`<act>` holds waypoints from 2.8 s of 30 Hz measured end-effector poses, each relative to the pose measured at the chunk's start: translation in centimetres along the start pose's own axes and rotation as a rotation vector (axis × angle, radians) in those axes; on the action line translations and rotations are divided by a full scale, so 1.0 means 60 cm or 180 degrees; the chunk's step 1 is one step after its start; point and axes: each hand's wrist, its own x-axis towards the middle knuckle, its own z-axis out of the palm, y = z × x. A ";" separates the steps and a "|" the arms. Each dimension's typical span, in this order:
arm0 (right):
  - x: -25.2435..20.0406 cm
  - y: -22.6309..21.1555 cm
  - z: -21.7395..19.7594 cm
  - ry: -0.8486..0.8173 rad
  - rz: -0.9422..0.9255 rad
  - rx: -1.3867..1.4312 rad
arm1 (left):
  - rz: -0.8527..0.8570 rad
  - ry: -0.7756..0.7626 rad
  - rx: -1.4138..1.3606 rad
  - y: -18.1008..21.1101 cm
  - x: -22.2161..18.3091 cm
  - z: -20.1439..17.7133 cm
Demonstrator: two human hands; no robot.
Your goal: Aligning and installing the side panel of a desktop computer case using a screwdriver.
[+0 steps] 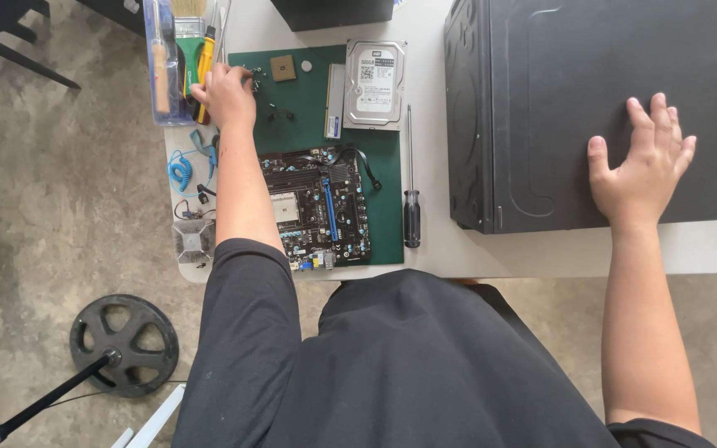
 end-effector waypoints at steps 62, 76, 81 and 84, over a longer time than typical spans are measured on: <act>0.016 0.006 0.009 0.0124 -0.0053 0.0098 | 0.0184 -0.0448 -0.0491 0.039 -0.035 -0.023; 0.015 0.011 0.010 0.0134 -0.0135 0.0079 | -0.0307 -0.0056 -0.0095 -0.040 -0.043 -0.037; 0.015 0.016 0.013 0.0124 -0.0131 0.0102 | -0.0151 -0.0214 -0.0130 -0.045 -0.048 -0.032; 0.015 0.015 0.012 0.0116 -0.0116 0.0113 | 0.0001 -0.0276 -0.0072 -0.035 -0.052 -0.039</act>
